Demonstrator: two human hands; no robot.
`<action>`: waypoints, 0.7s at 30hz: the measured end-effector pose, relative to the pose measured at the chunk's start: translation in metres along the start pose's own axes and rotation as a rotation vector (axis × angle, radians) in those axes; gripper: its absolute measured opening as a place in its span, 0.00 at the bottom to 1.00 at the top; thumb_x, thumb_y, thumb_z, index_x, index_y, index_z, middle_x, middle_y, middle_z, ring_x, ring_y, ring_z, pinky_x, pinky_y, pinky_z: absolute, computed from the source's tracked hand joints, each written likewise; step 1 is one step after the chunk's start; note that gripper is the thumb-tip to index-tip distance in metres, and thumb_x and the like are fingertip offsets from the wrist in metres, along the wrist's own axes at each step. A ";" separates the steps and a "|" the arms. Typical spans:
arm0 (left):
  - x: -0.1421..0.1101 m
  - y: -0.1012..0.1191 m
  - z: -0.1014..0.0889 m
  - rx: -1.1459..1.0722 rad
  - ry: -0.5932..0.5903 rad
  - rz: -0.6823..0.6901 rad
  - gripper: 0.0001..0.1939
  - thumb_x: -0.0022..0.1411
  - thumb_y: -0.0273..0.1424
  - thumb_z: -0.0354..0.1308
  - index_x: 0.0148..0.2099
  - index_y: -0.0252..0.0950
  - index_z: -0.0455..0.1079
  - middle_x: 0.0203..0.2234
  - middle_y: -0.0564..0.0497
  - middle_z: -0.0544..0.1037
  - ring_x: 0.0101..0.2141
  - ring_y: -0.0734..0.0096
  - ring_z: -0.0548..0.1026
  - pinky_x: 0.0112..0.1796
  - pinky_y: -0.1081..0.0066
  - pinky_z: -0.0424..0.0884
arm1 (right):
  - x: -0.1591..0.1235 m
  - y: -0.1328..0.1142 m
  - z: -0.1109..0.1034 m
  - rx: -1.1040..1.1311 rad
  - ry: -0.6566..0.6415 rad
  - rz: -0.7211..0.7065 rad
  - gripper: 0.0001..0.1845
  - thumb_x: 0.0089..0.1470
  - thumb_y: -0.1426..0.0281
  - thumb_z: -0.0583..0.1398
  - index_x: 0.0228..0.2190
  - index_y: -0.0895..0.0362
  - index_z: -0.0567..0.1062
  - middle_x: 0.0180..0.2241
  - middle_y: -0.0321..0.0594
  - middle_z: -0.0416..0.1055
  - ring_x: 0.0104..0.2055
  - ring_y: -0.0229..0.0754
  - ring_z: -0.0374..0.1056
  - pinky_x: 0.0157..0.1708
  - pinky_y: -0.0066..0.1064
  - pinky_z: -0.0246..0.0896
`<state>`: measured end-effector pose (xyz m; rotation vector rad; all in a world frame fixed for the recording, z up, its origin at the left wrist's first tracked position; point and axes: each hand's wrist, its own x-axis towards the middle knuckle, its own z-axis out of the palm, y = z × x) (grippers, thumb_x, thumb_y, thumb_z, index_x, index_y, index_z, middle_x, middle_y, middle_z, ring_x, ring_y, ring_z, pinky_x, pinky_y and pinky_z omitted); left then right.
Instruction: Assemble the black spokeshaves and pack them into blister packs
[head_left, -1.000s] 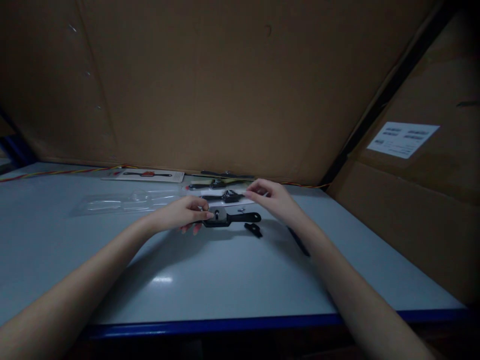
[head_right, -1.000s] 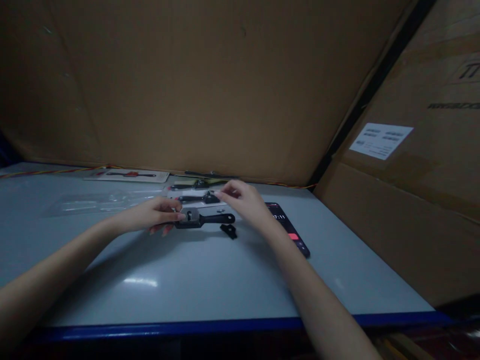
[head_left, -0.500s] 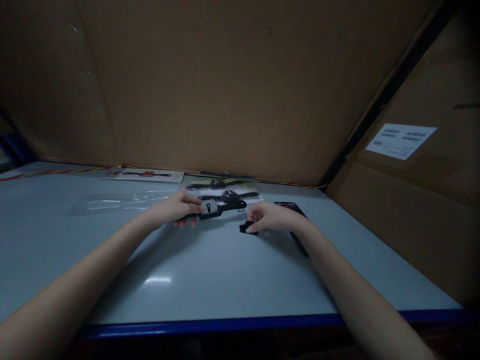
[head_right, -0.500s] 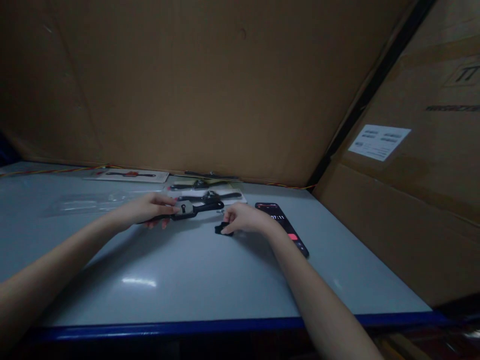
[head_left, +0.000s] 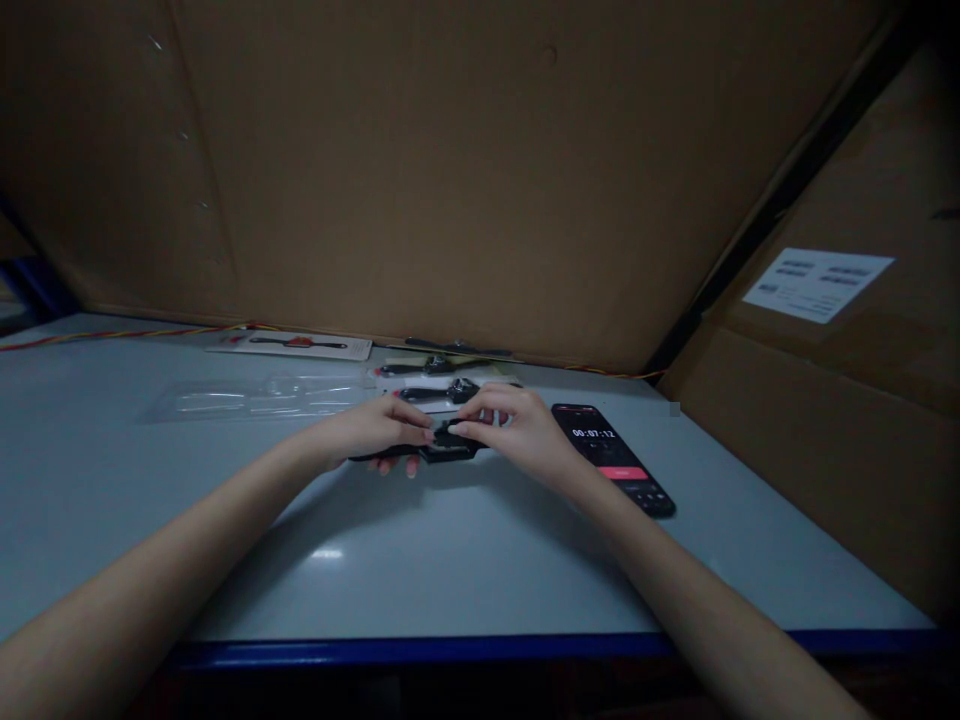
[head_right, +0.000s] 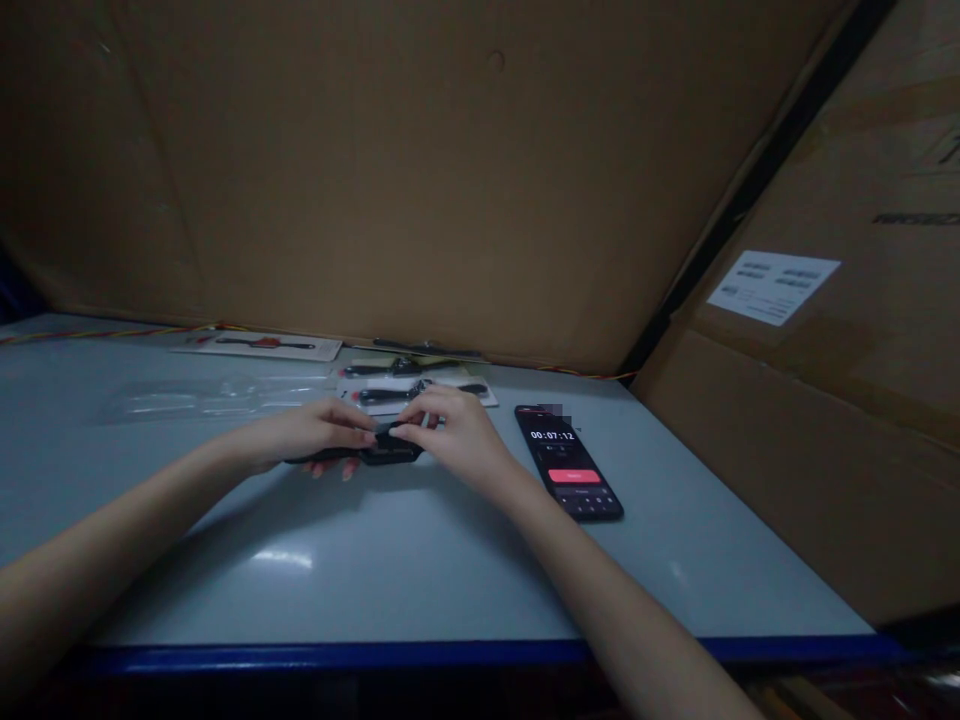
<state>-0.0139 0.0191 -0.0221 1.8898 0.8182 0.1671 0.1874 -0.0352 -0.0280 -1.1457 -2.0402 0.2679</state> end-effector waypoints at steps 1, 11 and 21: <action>0.000 0.000 0.000 -0.005 0.005 0.000 0.15 0.56 0.41 0.52 0.33 0.33 0.69 0.18 0.54 0.71 0.14 0.80 0.61 0.15 0.77 0.54 | 0.000 0.000 0.000 -0.002 0.000 -0.007 0.04 0.47 0.66 0.63 0.26 0.53 0.75 0.25 0.34 0.68 0.30 0.37 0.63 0.31 0.30 0.55; -0.002 0.003 0.002 -0.097 0.025 -0.009 0.14 0.58 0.39 0.50 0.34 0.33 0.68 0.17 0.55 0.69 0.14 0.80 0.60 0.15 0.77 0.52 | -0.002 -0.001 0.011 -0.013 0.068 -0.025 0.04 0.47 0.70 0.63 0.28 0.52 0.72 0.31 0.35 0.64 0.39 0.41 0.61 0.39 0.34 0.55; 0.001 0.002 0.005 0.027 0.055 -0.029 0.15 0.54 0.42 0.56 0.33 0.33 0.70 0.13 0.58 0.67 0.12 0.82 0.59 0.14 0.78 0.55 | -0.001 -0.002 0.011 0.122 -0.039 0.096 0.10 0.47 0.69 0.61 0.35 0.52 0.70 0.33 0.36 0.66 0.33 0.36 0.63 0.31 0.28 0.57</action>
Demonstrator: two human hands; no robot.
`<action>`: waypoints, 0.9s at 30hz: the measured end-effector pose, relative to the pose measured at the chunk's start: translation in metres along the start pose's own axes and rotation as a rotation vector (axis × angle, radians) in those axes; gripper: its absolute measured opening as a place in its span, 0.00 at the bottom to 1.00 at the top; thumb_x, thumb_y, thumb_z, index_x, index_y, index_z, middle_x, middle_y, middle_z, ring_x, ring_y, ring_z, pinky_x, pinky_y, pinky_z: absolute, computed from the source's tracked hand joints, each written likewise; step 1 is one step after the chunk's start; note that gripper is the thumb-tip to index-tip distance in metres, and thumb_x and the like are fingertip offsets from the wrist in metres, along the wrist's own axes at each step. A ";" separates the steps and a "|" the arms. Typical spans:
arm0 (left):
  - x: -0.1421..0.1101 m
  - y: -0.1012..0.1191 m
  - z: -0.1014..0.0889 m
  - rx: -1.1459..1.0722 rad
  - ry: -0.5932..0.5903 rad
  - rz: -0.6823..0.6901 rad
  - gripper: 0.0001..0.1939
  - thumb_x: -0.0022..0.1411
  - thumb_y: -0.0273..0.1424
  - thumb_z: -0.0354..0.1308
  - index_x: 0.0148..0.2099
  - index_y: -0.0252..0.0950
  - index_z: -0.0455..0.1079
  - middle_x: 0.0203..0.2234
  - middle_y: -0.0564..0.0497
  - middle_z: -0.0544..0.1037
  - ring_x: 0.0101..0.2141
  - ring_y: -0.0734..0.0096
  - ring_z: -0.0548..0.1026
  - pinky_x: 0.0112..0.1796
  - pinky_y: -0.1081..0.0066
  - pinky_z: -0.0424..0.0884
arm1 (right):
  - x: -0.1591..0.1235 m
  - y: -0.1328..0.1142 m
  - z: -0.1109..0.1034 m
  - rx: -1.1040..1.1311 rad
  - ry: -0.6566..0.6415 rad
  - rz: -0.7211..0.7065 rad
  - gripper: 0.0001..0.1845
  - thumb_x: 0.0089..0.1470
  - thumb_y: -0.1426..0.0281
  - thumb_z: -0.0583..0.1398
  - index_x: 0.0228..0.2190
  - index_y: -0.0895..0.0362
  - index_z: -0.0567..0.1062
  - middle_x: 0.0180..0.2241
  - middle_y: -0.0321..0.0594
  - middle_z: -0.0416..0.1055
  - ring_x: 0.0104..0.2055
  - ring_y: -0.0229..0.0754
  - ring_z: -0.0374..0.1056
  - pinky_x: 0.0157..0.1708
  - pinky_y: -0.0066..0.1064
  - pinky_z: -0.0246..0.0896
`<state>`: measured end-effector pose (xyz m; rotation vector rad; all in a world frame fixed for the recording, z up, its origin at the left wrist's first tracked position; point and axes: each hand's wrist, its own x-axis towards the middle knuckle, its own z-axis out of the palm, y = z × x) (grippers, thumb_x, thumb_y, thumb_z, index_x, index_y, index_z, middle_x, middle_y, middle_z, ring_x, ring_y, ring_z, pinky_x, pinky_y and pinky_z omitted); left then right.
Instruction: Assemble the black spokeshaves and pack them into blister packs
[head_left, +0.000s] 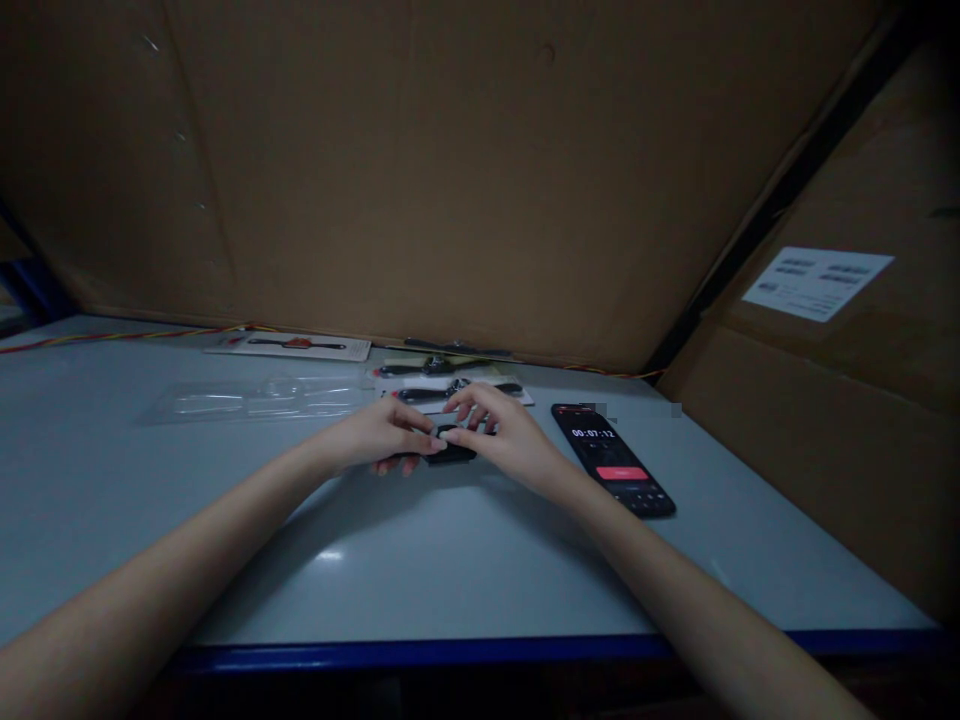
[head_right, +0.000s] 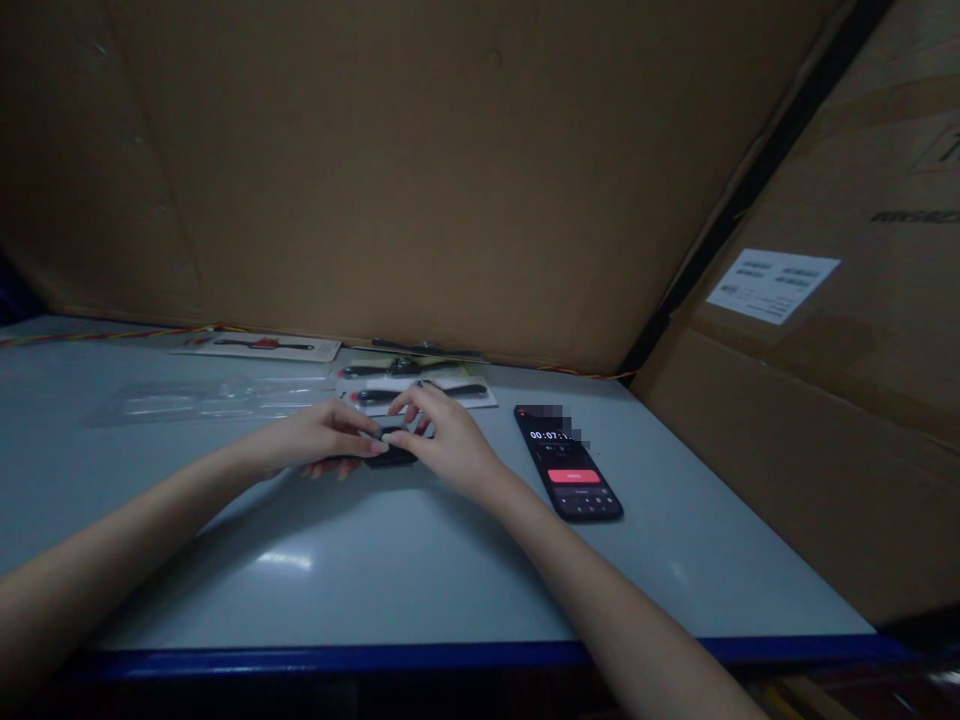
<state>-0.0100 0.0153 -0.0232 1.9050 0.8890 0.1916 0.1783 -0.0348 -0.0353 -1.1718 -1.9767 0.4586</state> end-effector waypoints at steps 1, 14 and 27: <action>0.001 0.000 0.000 -0.007 0.007 -0.009 0.15 0.53 0.42 0.56 0.32 0.33 0.70 0.13 0.57 0.67 0.11 0.82 0.59 0.13 0.78 0.55 | 0.002 0.002 -0.004 0.018 0.002 0.006 0.10 0.48 0.68 0.61 0.35 0.52 0.70 0.33 0.36 0.67 0.33 0.37 0.64 0.31 0.28 0.58; -0.002 0.002 -0.013 -0.110 0.231 -0.097 0.15 0.51 0.40 0.58 0.32 0.32 0.71 0.12 0.56 0.67 0.09 0.82 0.57 0.11 0.78 0.50 | 0.008 0.071 -0.047 -0.234 -0.085 0.096 0.11 0.41 0.69 0.64 0.31 0.57 0.74 0.32 0.39 0.66 0.33 0.39 0.63 0.34 0.31 0.58; 0.000 -0.001 -0.009 -0.098 0.224 -0.038 0.14 0.51 0.40 0.58 0.32 0.32 0.71 0.11 0.56 0.68 0.09 0.82 0.57 0.10 0.79 0.50 | 0.007 0.075 -0.038 -0.275 0.103 0.201 0.04 0.44 0.74 0.59 0.26 0.56 0.67 0.25 0.35 0.68 0.28 0.39 0.65 0.27 0.29 0.56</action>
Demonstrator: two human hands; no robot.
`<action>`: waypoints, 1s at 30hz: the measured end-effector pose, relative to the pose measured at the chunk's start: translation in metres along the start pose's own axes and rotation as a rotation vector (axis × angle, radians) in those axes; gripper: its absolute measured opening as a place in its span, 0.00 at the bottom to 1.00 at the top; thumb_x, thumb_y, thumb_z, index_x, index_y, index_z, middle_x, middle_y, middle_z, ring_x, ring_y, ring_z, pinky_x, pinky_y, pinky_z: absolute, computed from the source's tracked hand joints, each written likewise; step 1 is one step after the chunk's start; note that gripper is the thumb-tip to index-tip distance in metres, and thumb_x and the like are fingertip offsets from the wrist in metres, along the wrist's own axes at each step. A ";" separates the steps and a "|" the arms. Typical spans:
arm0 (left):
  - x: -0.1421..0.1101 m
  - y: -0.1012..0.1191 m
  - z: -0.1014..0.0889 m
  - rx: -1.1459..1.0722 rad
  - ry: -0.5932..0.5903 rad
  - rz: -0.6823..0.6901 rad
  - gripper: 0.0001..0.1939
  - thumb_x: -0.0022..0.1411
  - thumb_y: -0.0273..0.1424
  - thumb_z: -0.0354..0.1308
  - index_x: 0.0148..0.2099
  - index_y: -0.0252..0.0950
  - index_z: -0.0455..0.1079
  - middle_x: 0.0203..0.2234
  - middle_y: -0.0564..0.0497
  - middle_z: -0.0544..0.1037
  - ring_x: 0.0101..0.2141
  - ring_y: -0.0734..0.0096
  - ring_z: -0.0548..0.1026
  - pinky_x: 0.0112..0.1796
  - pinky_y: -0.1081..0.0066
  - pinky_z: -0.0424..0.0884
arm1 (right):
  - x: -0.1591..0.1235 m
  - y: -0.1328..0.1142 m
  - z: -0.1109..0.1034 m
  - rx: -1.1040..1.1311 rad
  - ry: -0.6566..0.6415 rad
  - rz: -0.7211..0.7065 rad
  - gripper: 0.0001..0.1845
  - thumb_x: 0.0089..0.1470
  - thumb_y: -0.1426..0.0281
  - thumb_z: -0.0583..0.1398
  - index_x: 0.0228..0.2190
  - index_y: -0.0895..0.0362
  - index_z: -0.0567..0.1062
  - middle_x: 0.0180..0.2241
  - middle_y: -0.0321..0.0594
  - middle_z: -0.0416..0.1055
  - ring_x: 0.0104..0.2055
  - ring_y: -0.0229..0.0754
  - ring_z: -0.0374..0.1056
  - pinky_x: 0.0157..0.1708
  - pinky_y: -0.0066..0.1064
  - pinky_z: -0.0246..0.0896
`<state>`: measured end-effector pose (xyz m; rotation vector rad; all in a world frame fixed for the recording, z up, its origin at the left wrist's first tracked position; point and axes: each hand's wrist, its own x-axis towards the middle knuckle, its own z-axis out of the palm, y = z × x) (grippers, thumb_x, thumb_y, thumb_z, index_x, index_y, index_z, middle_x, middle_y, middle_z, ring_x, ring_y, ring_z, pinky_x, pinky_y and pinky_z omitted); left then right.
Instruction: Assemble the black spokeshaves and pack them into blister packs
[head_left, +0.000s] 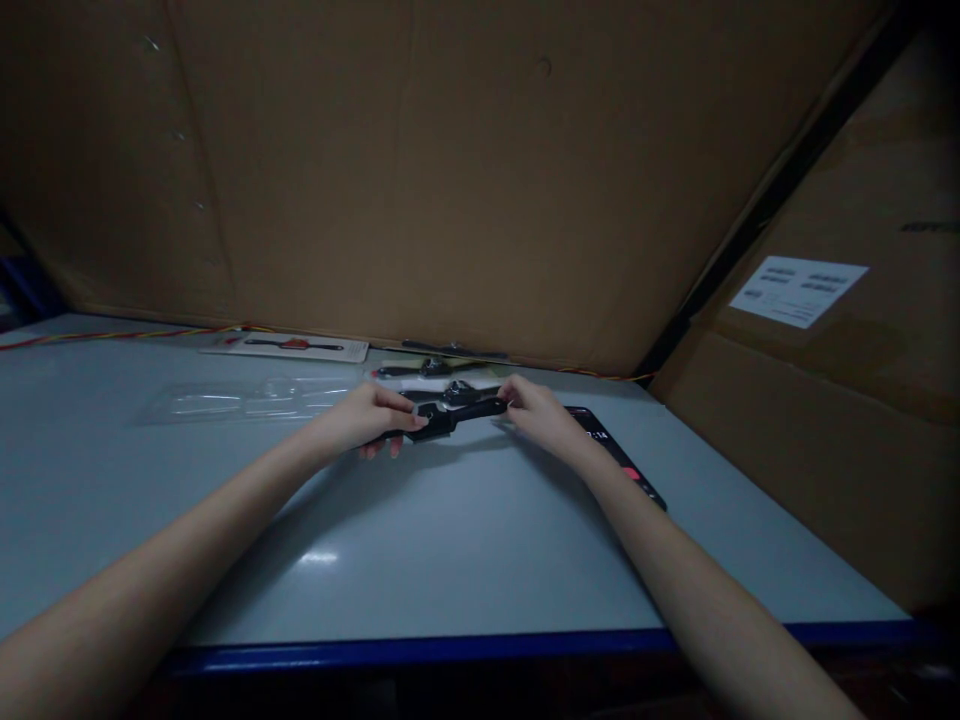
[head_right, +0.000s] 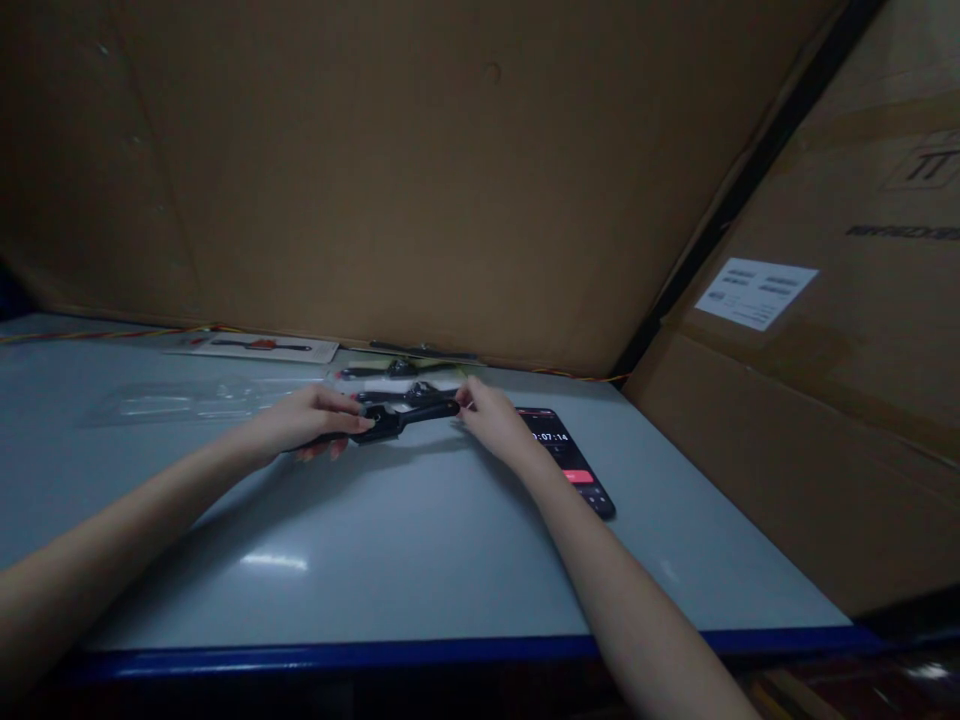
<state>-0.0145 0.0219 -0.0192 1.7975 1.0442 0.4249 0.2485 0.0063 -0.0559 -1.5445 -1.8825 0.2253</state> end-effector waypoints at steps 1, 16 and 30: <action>0.001 -0.001 0.001 0.009 0.008 -0.001 0.14 0.51 0.40 0.58 0.31 0.32 0.71 0.11 0.56 0.68 0.09 0.82 0.57 0.10 0.80 0.50 | 0.000 -0.002 -0.004 0.045 0.064 0.023 0.04 0.44 0.73 0.59 0.25 0.56 0.67 0.24 0.35 0.68 0.27 0.39 0.65 0.27 0.29 0.56; -0.003 0.002 0.019 0.148 0.040 0.058 0.14 0.54 0.38 0.54 0.28 0.31 0.68 0.13 0.53 0.70 0.10 0.79 0.62 0.11 0.79 0.57 | -0.028 -0.081 0.016 0.288 -0.081 -0.157 0.04 0.45 0.73 0.60 0.24 0.57 0.68 0.21 0.33 0.69 0.25 0.35 0.65 0.24 0.26 0.56; -0.012 0.004 0.030 0.394 0.242 0.354 0.14 0.60 0.35 0.49 0.38 0.32 0.72 0.17 0.52 0.73 0.17 0.75 0.68 0.20 0.77 0.56 | -0.030 -0.081 0.033 0.533 0.109 -0.012 0.12 0.44 0.64 0.63 0.25 0.55 0.65 0.19 0.31 0.67 0.21 0.35 0.65 0.20 0.25 0.56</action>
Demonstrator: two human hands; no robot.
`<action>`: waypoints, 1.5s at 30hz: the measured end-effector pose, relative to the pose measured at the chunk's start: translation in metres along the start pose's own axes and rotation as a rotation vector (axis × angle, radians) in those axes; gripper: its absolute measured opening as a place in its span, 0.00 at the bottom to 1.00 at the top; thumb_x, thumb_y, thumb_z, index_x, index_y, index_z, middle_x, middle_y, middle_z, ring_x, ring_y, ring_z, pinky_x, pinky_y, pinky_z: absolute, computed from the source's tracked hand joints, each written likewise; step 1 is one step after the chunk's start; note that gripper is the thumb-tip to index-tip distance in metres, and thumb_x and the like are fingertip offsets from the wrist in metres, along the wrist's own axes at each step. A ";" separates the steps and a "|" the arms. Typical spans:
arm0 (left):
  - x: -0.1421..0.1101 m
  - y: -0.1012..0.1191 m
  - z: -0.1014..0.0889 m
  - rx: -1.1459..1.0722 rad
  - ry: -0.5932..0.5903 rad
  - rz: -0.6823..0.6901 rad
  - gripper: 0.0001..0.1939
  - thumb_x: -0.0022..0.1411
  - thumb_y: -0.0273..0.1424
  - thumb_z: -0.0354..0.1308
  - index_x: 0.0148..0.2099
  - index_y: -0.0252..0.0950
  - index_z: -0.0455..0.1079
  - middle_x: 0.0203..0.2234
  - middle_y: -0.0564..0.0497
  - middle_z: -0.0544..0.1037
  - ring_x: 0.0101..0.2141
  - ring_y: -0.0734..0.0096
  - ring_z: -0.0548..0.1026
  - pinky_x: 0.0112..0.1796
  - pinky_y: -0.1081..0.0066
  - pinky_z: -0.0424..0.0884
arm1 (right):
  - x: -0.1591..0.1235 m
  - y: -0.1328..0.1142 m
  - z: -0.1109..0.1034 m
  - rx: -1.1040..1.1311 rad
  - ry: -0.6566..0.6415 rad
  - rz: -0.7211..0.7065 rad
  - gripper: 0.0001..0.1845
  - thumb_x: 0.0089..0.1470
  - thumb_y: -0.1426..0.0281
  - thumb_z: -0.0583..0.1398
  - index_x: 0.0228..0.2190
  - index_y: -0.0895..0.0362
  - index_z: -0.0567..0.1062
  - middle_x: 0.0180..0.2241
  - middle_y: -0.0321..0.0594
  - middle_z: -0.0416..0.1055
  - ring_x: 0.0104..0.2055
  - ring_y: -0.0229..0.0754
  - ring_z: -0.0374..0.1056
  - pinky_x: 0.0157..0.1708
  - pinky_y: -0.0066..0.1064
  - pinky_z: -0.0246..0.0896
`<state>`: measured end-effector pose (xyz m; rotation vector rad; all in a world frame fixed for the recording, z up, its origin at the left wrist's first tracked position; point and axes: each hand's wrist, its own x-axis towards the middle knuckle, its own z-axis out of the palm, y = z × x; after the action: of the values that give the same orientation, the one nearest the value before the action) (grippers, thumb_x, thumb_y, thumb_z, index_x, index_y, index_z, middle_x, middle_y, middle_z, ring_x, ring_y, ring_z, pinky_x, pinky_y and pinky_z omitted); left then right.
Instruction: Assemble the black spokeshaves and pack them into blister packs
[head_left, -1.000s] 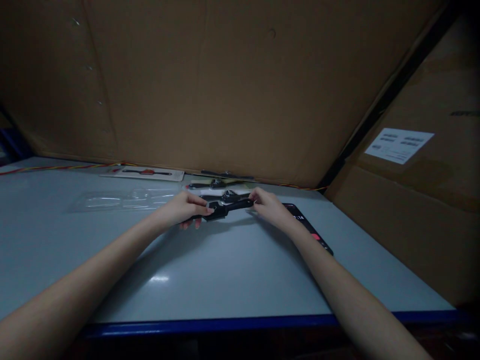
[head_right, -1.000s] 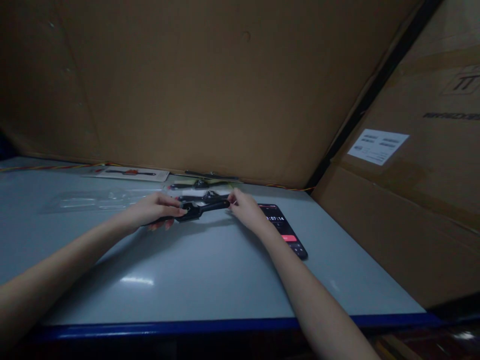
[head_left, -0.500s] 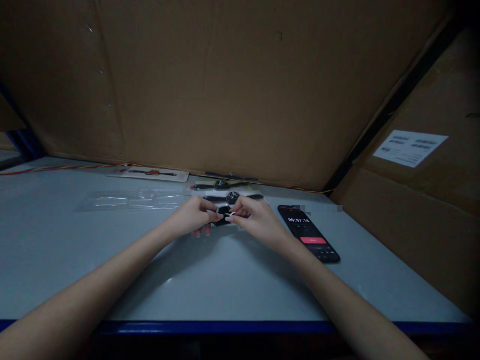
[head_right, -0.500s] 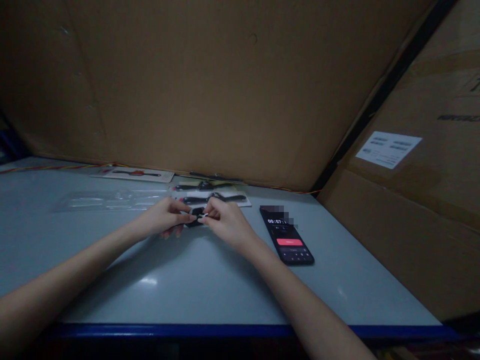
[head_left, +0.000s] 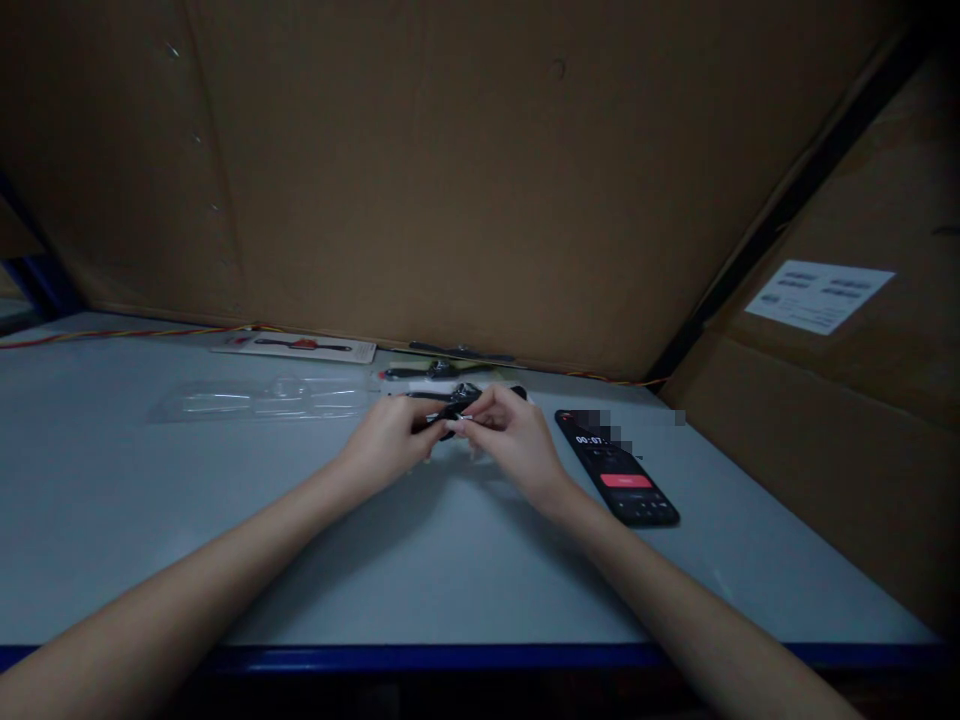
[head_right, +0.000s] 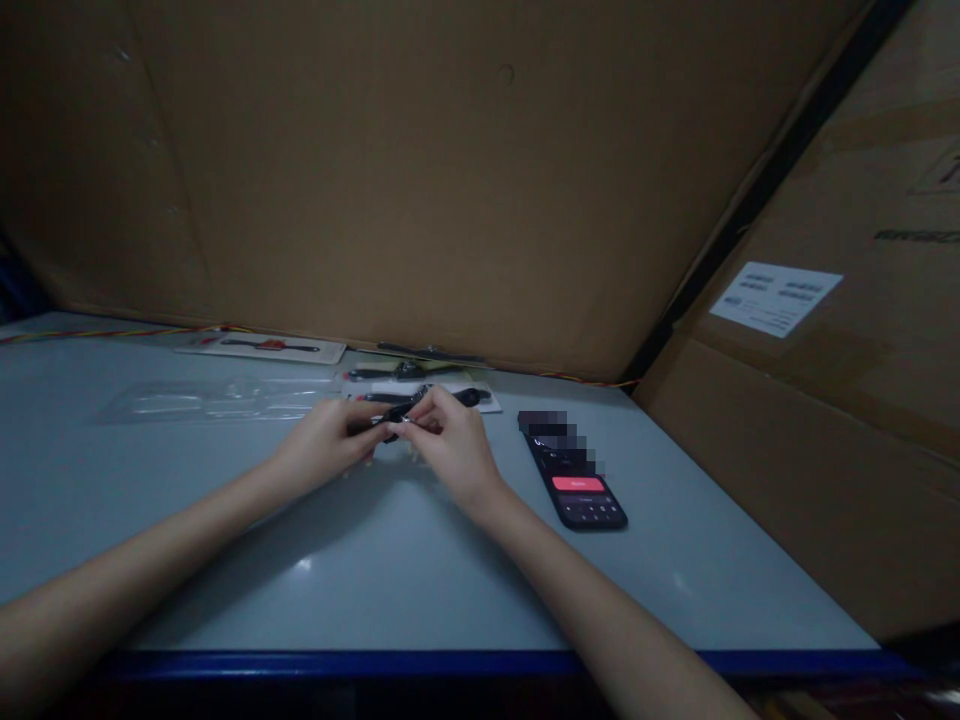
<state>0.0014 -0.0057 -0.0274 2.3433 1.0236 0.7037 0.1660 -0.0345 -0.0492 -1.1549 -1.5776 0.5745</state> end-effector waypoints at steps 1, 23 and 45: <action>0.000 0.001 0.000 0.009 0.027 0.024 0.14 0.60 0.34 0.49 0.39 0.32 0.72 0.17 0.52 0.73 0.18 0.75 0.68 0.21 0.77 0.56 | 0.000 0.000 0.001 0.039 0.015 0.006 0.13 0.43 0.63 0.64 0.25 0.55 0.65 0.19 0.31 0.67 0.21 0.35 0.65 0.20 0.25 0.57; -0.010 0.011 0.014 -0.241 0.289 0.105 0.19 0.60 0.34 0.51 0.53 0.36 0.67 0.24 0.51 0.76 0.19 0.78 0.68 0.22 0.79 0.64 | -0.008 -0.012 -0.002 -0.209 0.240 -0.404 0.04 0.49 0.69 0.61 0.29 0.53 0.68 0.21 0.32 0.65 0.23 0.35 0.62 0.25 0.29 0.59; -0.005 0.008 0.016 -0.444 0.216 -0.065 0.20 0.59 0.40 0.51 0.47 0.33 0.71 0.17 0.54 0.71 0.13 0.81 0.62 0.15 0.79 0.60 | -0.001 -0.011 -0.015 -0.620 0.170 -0.679 0.05 0.55 0.72 0.55 0.31 0.55 0.72 0.26 0.40 0.70 0.31 0.41 0.64 0.33 0.34 0.58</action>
<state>0.0122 -0.0179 -0.0362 1.8744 0.9143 1.0555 0.1755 -0.0431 -0.0357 -0.9647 -1.9119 -0.4781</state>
